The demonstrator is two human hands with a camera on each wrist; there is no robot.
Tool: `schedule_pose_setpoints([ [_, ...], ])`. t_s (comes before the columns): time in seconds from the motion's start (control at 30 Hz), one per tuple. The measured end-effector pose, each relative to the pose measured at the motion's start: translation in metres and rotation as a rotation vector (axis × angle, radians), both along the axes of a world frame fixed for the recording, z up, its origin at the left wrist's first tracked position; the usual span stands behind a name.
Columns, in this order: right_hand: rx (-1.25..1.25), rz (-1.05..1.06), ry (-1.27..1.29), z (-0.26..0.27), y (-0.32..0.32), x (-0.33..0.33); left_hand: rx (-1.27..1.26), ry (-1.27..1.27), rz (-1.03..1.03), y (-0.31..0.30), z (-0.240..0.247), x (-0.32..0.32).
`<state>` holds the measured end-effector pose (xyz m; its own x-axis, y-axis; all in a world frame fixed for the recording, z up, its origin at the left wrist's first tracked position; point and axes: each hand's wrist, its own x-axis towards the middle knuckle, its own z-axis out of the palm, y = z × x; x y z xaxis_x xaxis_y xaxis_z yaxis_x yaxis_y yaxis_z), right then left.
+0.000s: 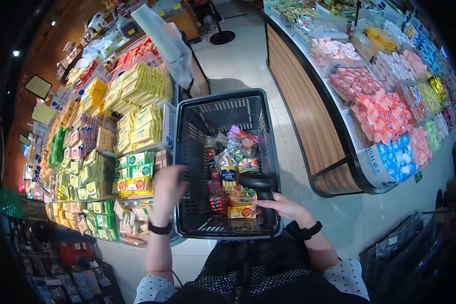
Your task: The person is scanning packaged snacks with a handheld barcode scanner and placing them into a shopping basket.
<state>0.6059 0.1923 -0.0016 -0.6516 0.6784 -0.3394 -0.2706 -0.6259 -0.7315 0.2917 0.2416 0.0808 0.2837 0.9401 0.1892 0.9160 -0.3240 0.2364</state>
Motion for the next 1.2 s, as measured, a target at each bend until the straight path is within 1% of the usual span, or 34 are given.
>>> schedule_pose_setpoints([
  [0.07,0.009,-0.006,0.007,0.002,0.0,0.0,-0.296,-0.09,-0.234,-0.003,-0.019,0.039],
  [0.13,0.018,-0.011,0.014,0.002,0.001,0.001,-0.652,0.066,-0.374,-0.006,-0.039,0.065],
  [0.2,0.012,-0.009,0.026,-0.002,0.002,0.003,-0.759,0.3,-0.363,-0.008,-0.079,0.091],
  [0.27,0.025,-0.012,0.016,-0.004,0.003,0.003,-0.645,0.454,-0.41,-0.019,-0.134,0.107],
  [0.3,0.041,-0.01,0.011,-0.004,0.003,0.003,-0.724,0.424,-0.452,-0.021,-0.151,0.11],
  [0.33,0.037,-0.011,0.009,-0.003,0.004,0.003,-0.807,0.421,-0.41,-0.023,-0.175,0.113],
  [0.4,0.011,0.008,0.009,0.002,0.006,0.002,-0.795,0.505,-0.489,-0.028,-0.183,0.114],
  [0.5,0.019,0.023,0.018,0.0,0.006,0.002,-0.736,0.542,-0.527,-0.031,-0.182,0.118],
  [0.53,0.021,0.025,0.023,-0.001,0.006,0.004,-0.739,0.54,-0.53,-0.033,-0.188,0.119],
  [0.6,0.038,0.045,0.034,-0.001,0.009,0.005,-0.619,0.573,-0.578,-0.033,-0.198,0.12],
  [0.63,0.056,0.07,0.042,-0.001,0.01,0.005,-0.619,0.577,-0.582,-0.033,-0.202,0.118],
  [0.7,0.059,0.07,0.05,-0.006,0.01,0.004,-0.688,0.631,-0.579,-0.028,-0.19,0.121],
  [0.73,0.062,0.075,0.055,-0.008,0.01,0.004,-0.686,0.632,-0.58,-0.025,-0.185,0.122],
  [0.8,0.073,0.075,0.052,-0.011,0.01,0.004,-0.798,0.605,-0.553,-0.017,-0.17,0.122],
  [0.83,0.083,0.076,0.051,-0.011,0.009,0.004,-0.796,0.606,-0.555,-0.015,-0.169,0.119],
  [0.9,0.054,0.063,0.058,-0.005,0.008,0.004,-0.909,0.374,-0.433,-0.01,-0.168,0.111],
  [0.93,0.024,0.052,0.065,-0.002,0.008,0.004,-0.907,0.375,-0.435,-0.005,-0.168,0.105],
  [1.0,0.017,0.054,0.054,0.002,0.009,0.003,-1.104,-0.099,-0.374,0.007,-0.175,0.09],
  [1.03,0.007,0.055,0.044,0.003,0.01,0.003,-1.178,-0.341,-0.406,0.011,-0.195,0.08],
  [1.07,0.009,0.055,0.043,0.002,0.01,0.002,-1.175,-0.342,-0.406,0.013,-0.188,0.077],
  [1.13,-0.02,0.054,0.057,0.0,0.008,0.001,-1.446,-0.67,-0.086,0.018,-0.174,0.071],
  [1.17,-0.018,0.055,0.056,0.0,0.008,0.001,-1.498,-0.895,-0.071,0.021,-0.198,0.06],
  [1.2,-0.027,0.047,0.07,0.002,0.007,0.001,-1.496,-0.895,-0.071,0.023,-0.195,0.056],
])
